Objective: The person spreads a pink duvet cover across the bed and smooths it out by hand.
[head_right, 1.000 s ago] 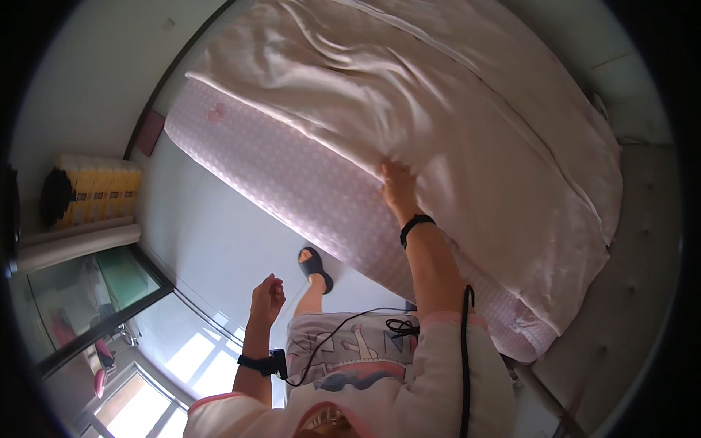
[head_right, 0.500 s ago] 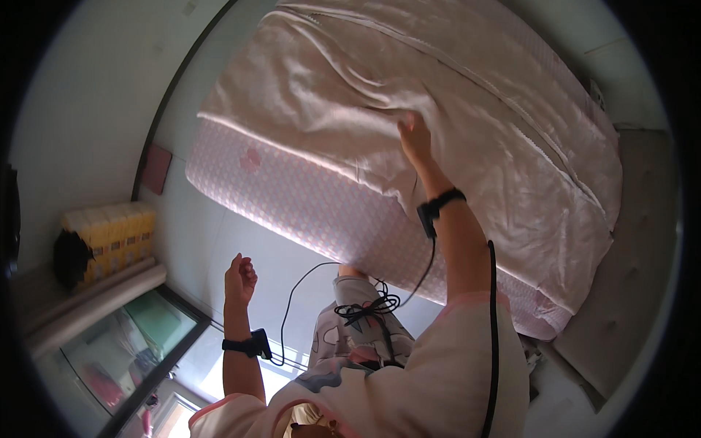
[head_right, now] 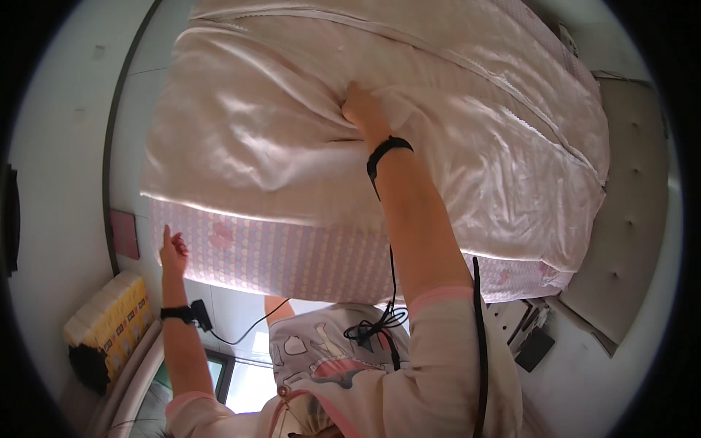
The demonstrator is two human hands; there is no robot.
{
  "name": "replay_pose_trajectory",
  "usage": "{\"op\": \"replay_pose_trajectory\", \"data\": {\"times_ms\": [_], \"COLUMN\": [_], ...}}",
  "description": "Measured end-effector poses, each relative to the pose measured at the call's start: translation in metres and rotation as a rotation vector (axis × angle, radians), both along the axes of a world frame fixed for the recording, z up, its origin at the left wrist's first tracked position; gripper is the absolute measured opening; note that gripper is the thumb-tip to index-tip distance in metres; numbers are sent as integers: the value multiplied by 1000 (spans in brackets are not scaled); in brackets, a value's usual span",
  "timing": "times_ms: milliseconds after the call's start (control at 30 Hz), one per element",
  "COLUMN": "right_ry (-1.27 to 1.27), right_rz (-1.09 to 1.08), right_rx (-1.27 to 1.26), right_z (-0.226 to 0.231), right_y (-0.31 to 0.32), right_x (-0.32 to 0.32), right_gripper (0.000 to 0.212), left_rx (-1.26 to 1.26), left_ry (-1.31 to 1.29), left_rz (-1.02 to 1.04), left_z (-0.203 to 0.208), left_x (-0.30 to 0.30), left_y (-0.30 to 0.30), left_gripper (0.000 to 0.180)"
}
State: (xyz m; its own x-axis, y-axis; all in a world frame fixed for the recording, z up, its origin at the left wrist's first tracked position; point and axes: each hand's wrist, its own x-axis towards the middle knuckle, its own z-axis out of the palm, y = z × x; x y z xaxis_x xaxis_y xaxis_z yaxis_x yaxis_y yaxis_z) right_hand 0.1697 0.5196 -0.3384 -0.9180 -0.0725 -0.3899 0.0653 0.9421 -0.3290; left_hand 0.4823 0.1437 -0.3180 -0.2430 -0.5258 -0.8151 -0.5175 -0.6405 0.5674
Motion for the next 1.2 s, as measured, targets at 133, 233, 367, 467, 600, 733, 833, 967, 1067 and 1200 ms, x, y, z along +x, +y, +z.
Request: {"op": "replay_pose_trajectory", "data": {"times_ms": [133,233,367,467,600,733,833,967,1067,1200], "right_ry": [2,430,786,605,382,443,493,606,611,471], "right_rz": [14,-93,-221,-67,-9,-81,-167,-554,-648,-569], "right_rx": [67,-54,-345,-169,225,0,28,56,-37,100], "right_z": [18,42,68,43,14,15,19,6,-5,-18], "right_y": [-4,-27,-24,-24,-9,-6,14,90,143,139], "right_x": [-7,-19,-65,-70,-48,-53,-61,-89,-99,-115], "right_gripper": [33,20,16,19,20,21,21,20,17,13], "left_rx": [-241,-251,-195,-248,-398,-449,-714,-1021,-418,-170], "left_ry": [-61,-85,-188,-56,23,-118,-394,23,20,-140], "left_rz": [-105,-131,-228,-204,41,-94,-254,-566,-831,-665], "left_z": [-26,-15,-32,-58,-55,-47,-3,-1,6,-16], "left_x": [-63,-100,-134,-114,-99,-74,-87,-118,-165,-182], "left_y": [-56,-87,-85,-120,-118,-143,-105,-27,79,112], "left_gripper": [45,44,37,33,32,33,34,39,42,44]}}
